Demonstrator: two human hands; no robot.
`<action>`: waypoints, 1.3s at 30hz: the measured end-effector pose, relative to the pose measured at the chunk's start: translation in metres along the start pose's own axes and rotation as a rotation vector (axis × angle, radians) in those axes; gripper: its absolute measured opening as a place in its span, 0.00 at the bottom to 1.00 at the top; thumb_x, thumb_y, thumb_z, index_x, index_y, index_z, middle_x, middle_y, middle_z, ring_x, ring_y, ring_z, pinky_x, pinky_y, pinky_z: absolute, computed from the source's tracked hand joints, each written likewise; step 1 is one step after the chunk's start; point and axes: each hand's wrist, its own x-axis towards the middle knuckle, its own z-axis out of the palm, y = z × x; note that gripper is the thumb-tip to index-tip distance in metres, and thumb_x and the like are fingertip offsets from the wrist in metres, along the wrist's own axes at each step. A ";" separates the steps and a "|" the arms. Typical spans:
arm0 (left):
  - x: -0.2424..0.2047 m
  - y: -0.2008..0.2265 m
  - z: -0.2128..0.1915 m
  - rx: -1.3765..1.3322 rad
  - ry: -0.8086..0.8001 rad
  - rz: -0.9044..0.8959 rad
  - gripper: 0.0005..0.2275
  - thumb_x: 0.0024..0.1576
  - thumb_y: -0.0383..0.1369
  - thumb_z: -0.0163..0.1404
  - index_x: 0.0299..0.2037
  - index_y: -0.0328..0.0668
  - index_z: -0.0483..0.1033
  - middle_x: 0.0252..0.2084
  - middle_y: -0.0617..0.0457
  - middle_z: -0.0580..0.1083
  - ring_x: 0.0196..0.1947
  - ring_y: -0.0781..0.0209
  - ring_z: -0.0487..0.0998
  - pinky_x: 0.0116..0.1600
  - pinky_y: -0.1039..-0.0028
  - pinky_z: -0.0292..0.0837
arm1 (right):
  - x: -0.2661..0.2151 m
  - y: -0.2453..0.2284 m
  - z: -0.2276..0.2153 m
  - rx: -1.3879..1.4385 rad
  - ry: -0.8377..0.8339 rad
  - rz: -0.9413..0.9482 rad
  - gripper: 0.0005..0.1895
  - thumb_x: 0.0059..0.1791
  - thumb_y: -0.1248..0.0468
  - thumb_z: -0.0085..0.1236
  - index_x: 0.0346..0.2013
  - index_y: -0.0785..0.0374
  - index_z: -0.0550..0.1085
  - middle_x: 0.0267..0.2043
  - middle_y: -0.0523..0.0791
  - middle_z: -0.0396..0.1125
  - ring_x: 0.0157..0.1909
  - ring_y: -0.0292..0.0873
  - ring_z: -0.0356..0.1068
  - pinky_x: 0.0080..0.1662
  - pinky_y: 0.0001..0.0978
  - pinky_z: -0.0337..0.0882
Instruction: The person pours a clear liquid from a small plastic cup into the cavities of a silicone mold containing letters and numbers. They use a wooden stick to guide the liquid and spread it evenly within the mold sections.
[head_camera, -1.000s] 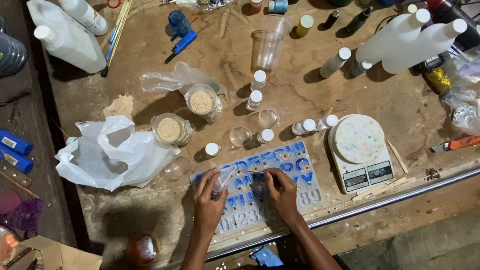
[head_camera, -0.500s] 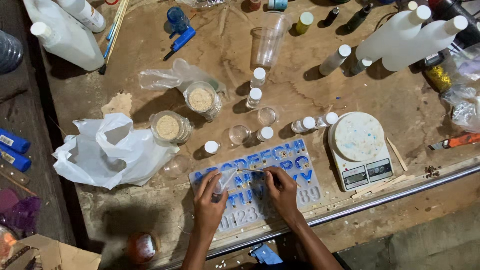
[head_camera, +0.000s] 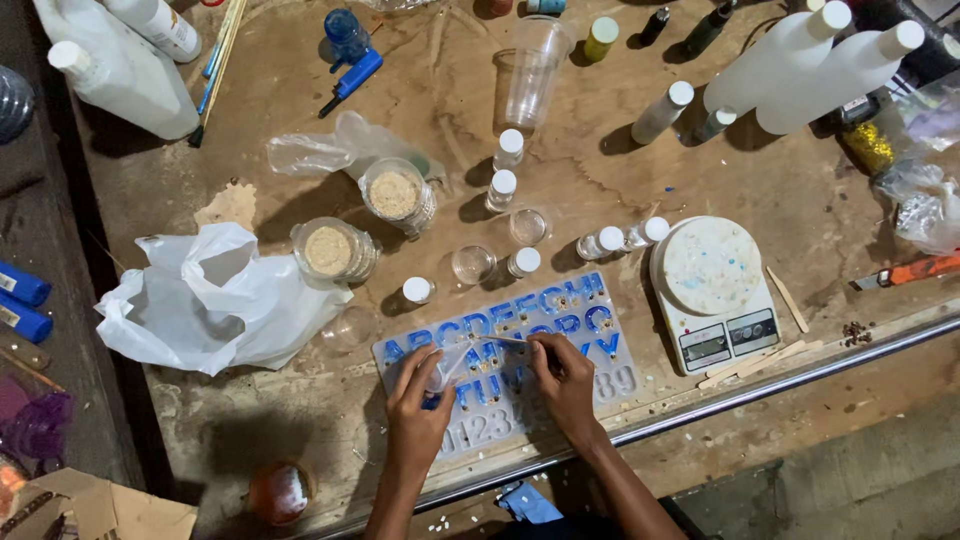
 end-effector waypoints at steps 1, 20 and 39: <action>0.001 0.001 0.000 0.000 -0.001 0.001 0.19 0.53 0.21 0.59 0.56 0.37 0.75 0.61 0.45 0.73 0.61 0.46 0.76 0.60 0.57 0.76 | 0.000 0.000 -0.001 0.000 0.002 0.000 0.07 0.56 0.65 0.52 0.42 0.61 0.78 0.31 0.41 0.71 0.24 0.32 0.60 0.29 0.26 0.56; 0.013 0.008 0.013 0.002 -0.024 0.040 0.17 0.53 0.22 0.59 0.54 0.36 0.77 0.60 0.44 0.73 0.57 0.46 0.78 0.53 0.61 0.81 | -0.003 0.001 -0.016 -0.003 0.078 0.061 0.08 0.56 0.64 0.51 0.42 0.60 0.78 0.32 0.41 0.72 0.28 0.34 0.65 0.32 0.28 0.61; 0.022 0.004 0.017 0.033 -0.055 0.001 0.21 0.55 0.24 0.59 0.60 0.40 0.74 0.64 0.44 0.71 0.61 0.44 0.75 0.55 0.56 0.81 | 0.000 0.005 -0.018 -0.013 0.106 0.077 0.09 0.56 0.63 0.51 0.41 0.61 0.79 0.30 0.41 0.70 0.26 0.35 0.61 0.31 0.30 0.59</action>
